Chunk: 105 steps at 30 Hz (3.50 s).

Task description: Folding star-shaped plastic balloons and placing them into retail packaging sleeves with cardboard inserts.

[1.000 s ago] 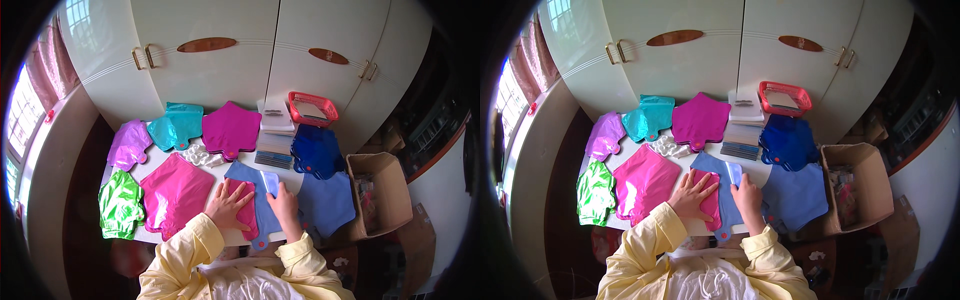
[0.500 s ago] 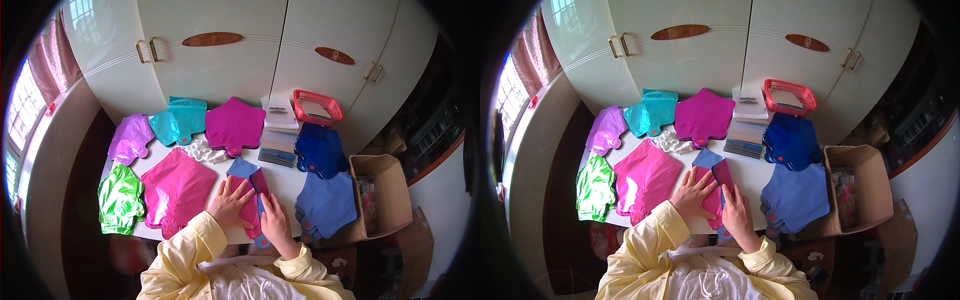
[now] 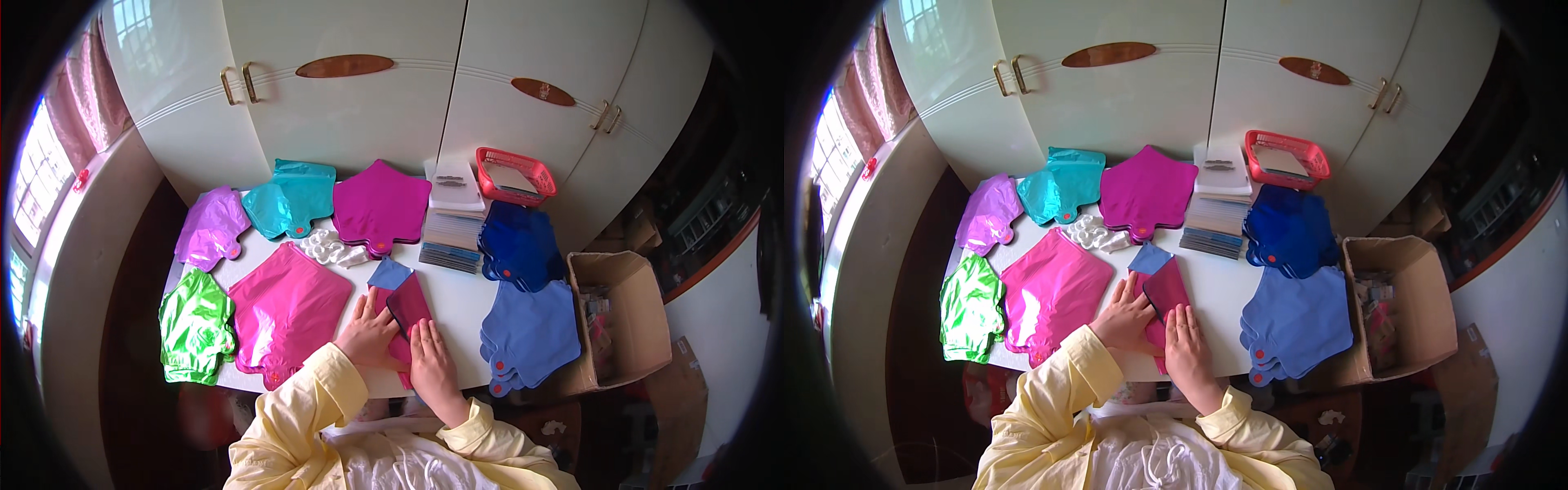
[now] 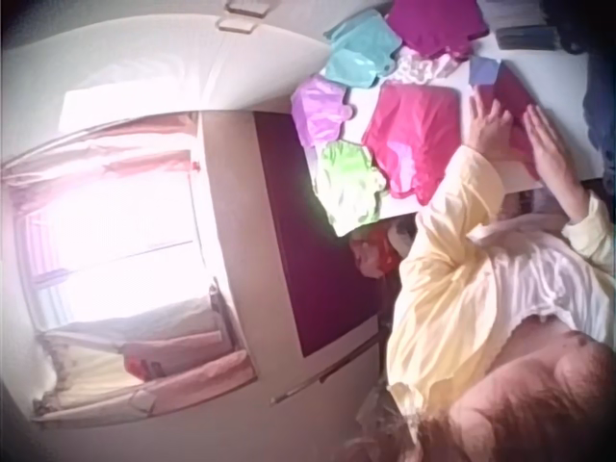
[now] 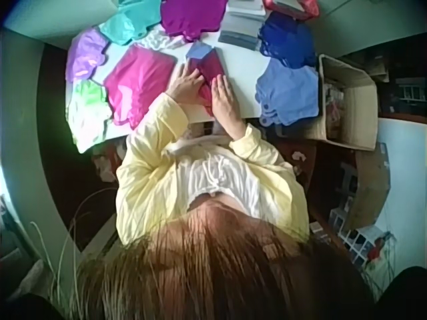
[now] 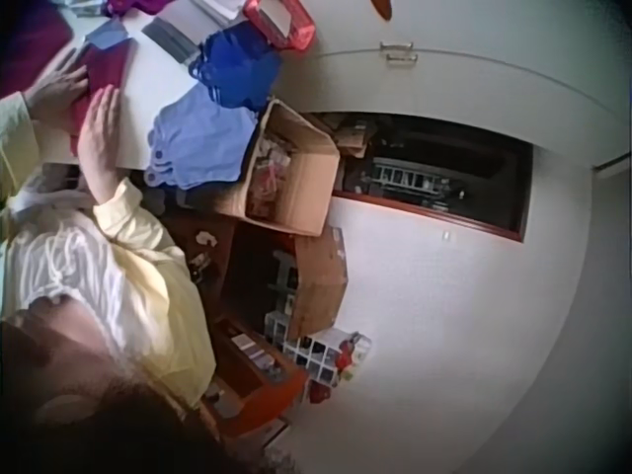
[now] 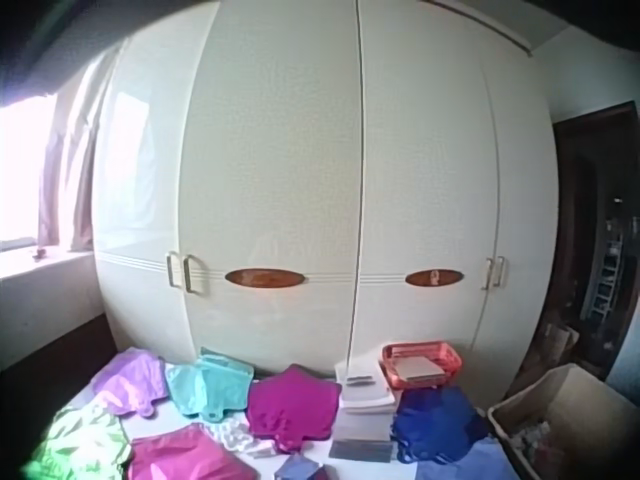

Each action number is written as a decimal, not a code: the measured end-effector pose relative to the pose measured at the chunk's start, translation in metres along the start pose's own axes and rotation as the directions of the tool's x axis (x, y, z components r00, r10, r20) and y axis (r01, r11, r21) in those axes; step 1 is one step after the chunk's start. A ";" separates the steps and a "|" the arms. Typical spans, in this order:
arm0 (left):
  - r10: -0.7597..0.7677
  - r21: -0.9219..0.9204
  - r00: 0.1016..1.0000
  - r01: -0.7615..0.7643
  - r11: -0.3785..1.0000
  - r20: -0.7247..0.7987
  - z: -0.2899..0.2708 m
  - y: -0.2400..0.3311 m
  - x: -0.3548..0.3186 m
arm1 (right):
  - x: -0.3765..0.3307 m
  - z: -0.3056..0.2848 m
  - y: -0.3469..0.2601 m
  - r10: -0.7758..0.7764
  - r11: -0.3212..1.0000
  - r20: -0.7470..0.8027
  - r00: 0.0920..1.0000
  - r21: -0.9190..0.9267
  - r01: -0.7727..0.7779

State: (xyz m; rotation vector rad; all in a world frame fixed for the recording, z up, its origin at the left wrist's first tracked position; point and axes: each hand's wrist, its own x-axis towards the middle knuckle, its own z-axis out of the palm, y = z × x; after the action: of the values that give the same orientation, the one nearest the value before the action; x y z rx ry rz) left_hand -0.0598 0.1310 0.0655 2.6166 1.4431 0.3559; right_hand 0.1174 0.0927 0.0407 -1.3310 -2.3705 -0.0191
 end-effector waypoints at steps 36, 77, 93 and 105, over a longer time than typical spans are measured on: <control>-0.408 -0.496 0.907 0.310 0.811 -0.100 0.005 -0.041 0.033 | -0.003 -0.010 -0.007 -0.112 0.989 -0.016 0.994 -0.103 0.110; 0.107 -0.334 0.986 -0.144 0.932 -0.128 0.003 0.020 0.030 | -0.004 -0.004 -0.002 -0.106 0.994 -0.055 0.993 -0.010 0.105; -0.182 -0.197 0.982 0.168 0.966 -0.056 0.020 -0.001 0.068 | -0.004 -0.009 0.000 -0.138 0.988 0.024 0.990 -0.064 0.140; -0.298 -0.222 0.950 0.312 0.924 0.094 0.013 -0.017 0.085 | -0.005 -0.010 0.001 -0.132 0.991 0.026 0.991 -0.022 0.133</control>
State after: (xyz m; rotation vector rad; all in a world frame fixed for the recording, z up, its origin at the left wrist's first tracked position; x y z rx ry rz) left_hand -0.0268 0.2116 0.0608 2.1579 1.6452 0.3815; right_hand 0.1234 0.0871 0.0480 -1.1881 -2.4828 -0.0701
